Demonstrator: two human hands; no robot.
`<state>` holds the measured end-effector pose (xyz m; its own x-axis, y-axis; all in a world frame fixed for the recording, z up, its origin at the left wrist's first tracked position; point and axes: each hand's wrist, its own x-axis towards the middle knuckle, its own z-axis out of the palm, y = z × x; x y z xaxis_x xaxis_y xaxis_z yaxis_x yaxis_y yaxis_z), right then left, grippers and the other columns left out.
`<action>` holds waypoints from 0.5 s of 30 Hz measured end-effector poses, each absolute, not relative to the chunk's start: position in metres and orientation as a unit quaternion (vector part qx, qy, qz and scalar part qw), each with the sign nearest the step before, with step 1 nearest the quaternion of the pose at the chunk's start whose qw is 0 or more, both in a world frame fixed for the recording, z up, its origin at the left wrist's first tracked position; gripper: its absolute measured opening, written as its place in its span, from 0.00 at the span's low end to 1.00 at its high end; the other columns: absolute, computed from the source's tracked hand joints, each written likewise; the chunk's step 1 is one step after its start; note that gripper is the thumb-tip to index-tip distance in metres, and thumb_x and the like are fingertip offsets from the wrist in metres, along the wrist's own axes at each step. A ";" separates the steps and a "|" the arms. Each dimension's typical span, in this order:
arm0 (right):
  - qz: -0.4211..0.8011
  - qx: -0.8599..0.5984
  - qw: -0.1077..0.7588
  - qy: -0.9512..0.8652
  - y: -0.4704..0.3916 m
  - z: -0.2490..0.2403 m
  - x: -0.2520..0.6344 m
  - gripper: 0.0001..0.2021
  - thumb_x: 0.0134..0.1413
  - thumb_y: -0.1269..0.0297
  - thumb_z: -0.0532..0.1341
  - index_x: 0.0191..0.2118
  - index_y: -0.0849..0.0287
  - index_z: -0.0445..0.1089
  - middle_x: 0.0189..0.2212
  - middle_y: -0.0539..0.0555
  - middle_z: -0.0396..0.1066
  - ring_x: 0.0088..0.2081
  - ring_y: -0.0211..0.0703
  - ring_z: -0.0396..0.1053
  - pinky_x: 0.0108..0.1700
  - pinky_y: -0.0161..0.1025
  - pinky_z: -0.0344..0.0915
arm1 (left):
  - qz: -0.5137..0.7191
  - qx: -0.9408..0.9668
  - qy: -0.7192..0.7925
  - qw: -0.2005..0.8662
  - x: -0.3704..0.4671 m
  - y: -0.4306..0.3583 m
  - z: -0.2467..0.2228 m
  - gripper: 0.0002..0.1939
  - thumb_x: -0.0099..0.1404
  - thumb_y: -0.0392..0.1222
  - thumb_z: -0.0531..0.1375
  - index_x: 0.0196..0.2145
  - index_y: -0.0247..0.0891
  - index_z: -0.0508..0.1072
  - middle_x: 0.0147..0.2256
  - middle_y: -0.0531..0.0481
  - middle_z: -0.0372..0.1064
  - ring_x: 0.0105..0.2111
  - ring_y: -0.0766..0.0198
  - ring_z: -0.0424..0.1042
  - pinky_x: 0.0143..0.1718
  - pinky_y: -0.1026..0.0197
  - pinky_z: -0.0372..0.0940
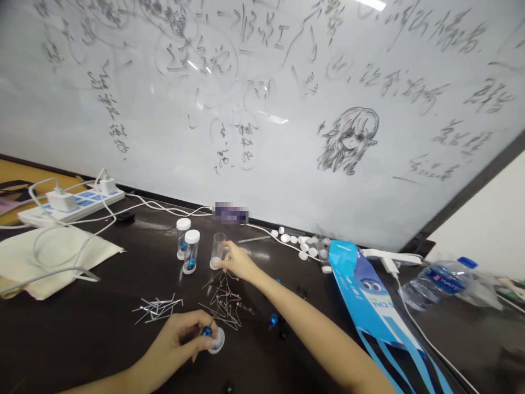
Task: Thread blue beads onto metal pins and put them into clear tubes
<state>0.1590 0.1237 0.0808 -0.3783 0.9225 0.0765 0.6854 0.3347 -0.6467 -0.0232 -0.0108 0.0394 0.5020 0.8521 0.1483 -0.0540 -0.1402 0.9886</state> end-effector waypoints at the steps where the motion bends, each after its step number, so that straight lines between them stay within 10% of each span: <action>1: 0.259 -0.520 0.213 -0.786 0.124 0.084 0.164 0.16 0.58 0.62 0.64 0.50 0.62 0.66 0.27 0.48 0.72 0.26 0.38 0.70 0.31 0.37 0.68 | 0.394 0.644 0.306 0.580 -0.023 -0.011 0.039 0.05 0.59 0.39 0.65 0.30 0.35 0.77 0.28 0.49 0.73 0.23 0.67 0.65 0.24 0.67 0.62; 6: 0.194 -0.542 0.207 -0.791 0.126 0.123 0.186 0.11 0.64 0.61 0.58 0.47 0.62 0.68 0.41 0.54 0.71 0.35 0.41 0.72 0.37 0.42 0.71 | 0.415 0.614 0.280 0.610 -0.022 -0.011 0.034 0.05 0.59 0.40 0.65 0.31 0.35 0.77 0.29 0.49 0.72 0.25 0.65 0.67 0.23 0.67 0.64; 15: 0.096 -0.479 0.210 -0.847 0.125 0.190 0.146 0.06 0.63 0.72 0.54 0.35 0.59 0.67 0.21 0.48 0.69 0.25 0.38 0.63 0.34 0.37 0.58 | 0.425 0.601 0.259 0.625 -0.022 -0.011 0.035 0.06 0.59 0.40 0.65 0.32 0.34 0.77 0.29 0.48 0.71 0.27 0.64 0.68 0.23 0.66 0.67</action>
<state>0.1464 0.1248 0.1904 -0.4531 0.8513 0.2646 0.7705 0.5233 -0.3641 -0.0222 -0.0109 0.0353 0.5046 0.8429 0.1869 -0.2195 -0.0841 0.9720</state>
